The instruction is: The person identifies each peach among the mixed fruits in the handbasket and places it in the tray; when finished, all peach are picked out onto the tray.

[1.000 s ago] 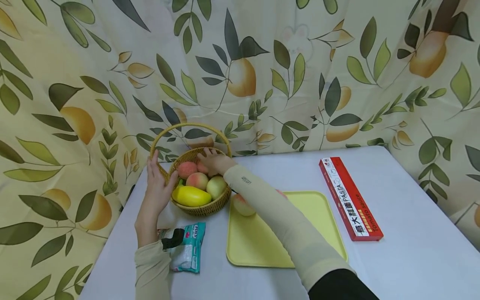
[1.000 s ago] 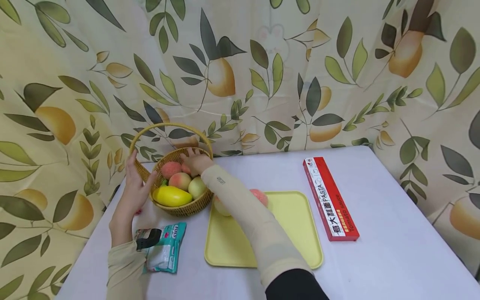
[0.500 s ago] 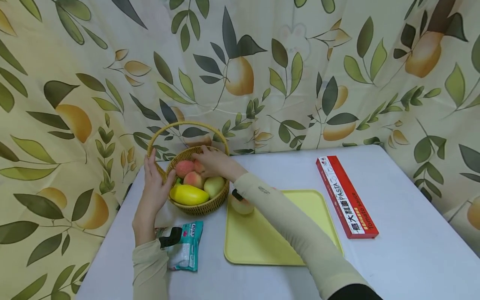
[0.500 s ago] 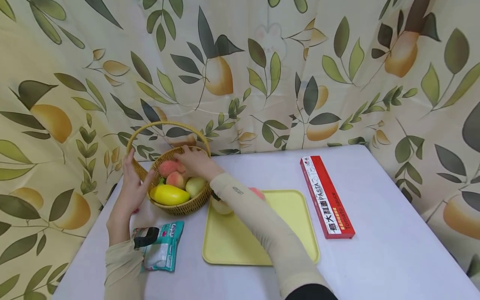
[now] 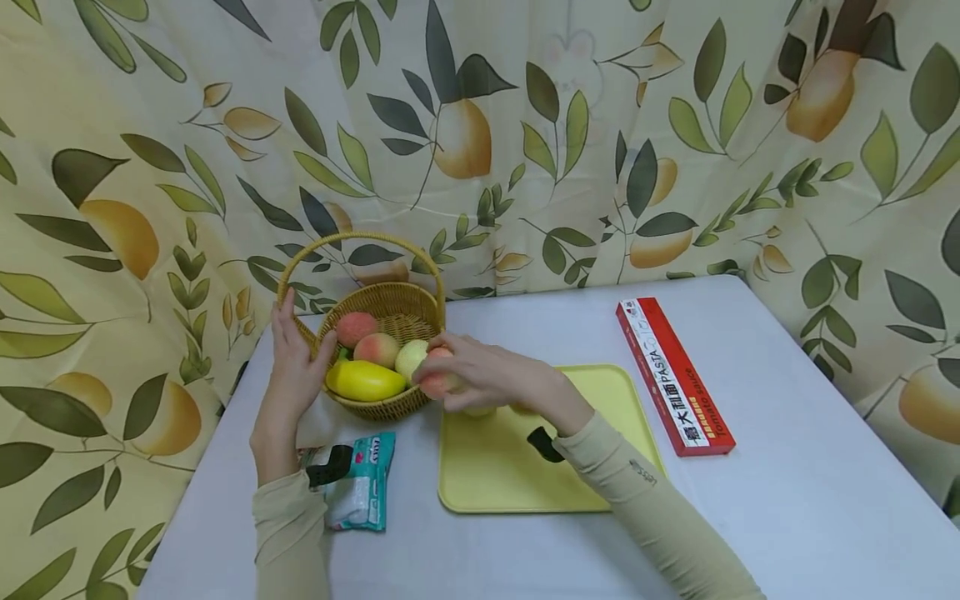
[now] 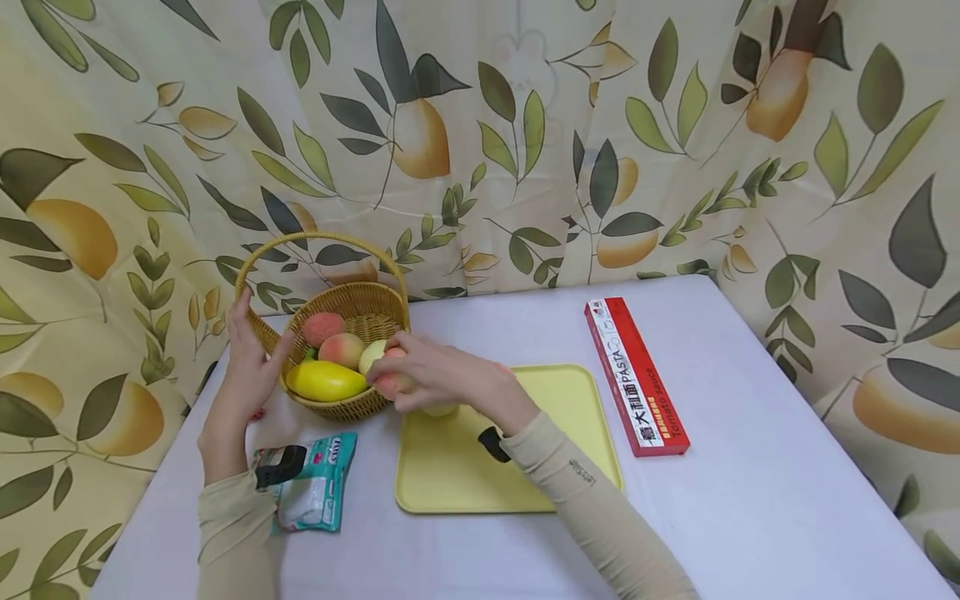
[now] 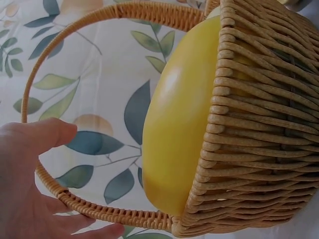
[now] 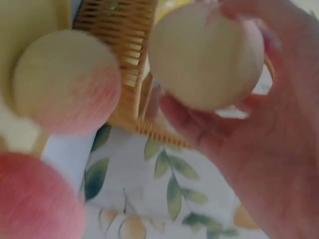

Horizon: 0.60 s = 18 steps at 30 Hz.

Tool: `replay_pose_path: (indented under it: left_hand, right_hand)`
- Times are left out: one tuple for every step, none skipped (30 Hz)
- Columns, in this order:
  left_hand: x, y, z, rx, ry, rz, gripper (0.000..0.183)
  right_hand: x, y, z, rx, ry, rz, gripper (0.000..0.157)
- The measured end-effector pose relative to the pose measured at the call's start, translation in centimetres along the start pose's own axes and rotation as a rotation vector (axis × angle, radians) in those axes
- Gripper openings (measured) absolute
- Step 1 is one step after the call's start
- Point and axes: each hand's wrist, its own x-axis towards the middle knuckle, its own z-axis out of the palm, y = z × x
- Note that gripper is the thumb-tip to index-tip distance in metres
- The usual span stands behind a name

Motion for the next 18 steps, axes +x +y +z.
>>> replay_pose_path:
  left_hand:
    - [0.0, 0.1, 0.0, 0.000, 0.000, 0.000, 0.088]
    - [0.0, 0.1, 0.0, 0.001, -0.001, 0.002, 0.088]
    - [0.0, 0.2, 0.0, 0.003, -0.001, 0.002, 0.088]
    - [0.0, 0.2, 0.0, 0.006, 0.001, 0.003, 0.087]
    - [0.1, 0.2, 0.0, 0.008, 0.003, 0.007, 0.087]
    - [0.1, 0.2, 0.0, 0.008, 0.005, 0.011, 0.087]
    - [0.1, 0.2, 0.0, 0.008, 0.006, 0.014, 0.087]
    - [0.2, 0.2, 0.0, 0.008, 0.006, 0.016, 0.087]
    - [0.2, 0.2, 0.0, 0.005, 0.006, 0.017, 0.087]
    - [0.1, 0.2, 0.0, 0.004, 0.007, 0.016, 0.087]
    - [0.1, 0.2, 0.0, 0.003, 0.007, 0.011, 0.087]
    - [0.1, 0.2, 0.0, 0.001, 0.009, 0.007, 0.087]
    - [0.1, 0.1, 0.0, -0.002, 0.011, 0.004, 0.088]
    - [0.0, 0.1, 0.0, -0.003, 0.014, 0.001, 0.087]
    - [0.0, 0.0, 0.0, -0.005, 0.017, 0.003, 0.087]
    - [0.0, 0.0, 0.0, -0.007, 0.020, 0.007, 0.087]
    - [0.0, 0.0, 0.1, -0.009, 0.022, 0.013, 0.087]
    - [0.0, 0.0, 0.1, -0.013, 0.024, 0.021, 0.087]
  right_hand:
    - [-0.8, -0.1, 0.0, 0.072, -0.017, -0.011, 0.044]
    - [-1.5, -0.1, 0.1, 0.148, -0.033, -0.018, 0.044]
    - [-2.2, -0.2, 0.2, 0.225, -0.054, -0.033, 0.044]
    - [-2.7, -0.2, 0.3, 0.289, -0.070, -0.048, 0.045]
    - [-3.3, -0.3, 0.4, 0.346, -0.088, -0.061, 0.045]
    - [-3.8, -0.4, 0.5, 0.391, -0.101, -0.075, 0.045]
    - [-4.2, -0.4, 0.6, 0.432, -0.114, -0.083, 0.042]
    - [-4.6, -0.6, 0.6, 0.458, -0.121, -0.083, 0.038]
    - [-5.0, -0.7, 0.6, 0.478, -0.124, -0.082, 0.034]
    - [-5.3, -0.8, 0.5, 0.494, -0.121, -0.082, 0.033]
    - [-5.6, -0.9, 0.3, 0.517, -0.118, -0.075, 0.033]
    - [-5.9, -1.0, 0.1, 0.542, -0.118, -0.065, 0.037]
    - [-6.1, -1.0, -0.2, 0.566, -0.117, -0.051, 0.042]
    - [-6.4, -1.1, -0.5, 0.588, -0.114, -0.035, 0.046]
    - [-6.7, -1.1, -0.8, 0.604, -0.109, -0.014, 0.050]
    - [-7.0, -1.0, -1.2, 0.606, -0.101, 0.011, 0.054]
    - [-7.4, -1.0, -1.5, 0.606, -0.095, 0.042, 0.056]
    - [-7.8, -0.9, -1.9, 0.604, -0.091, 0.076, 0.057]
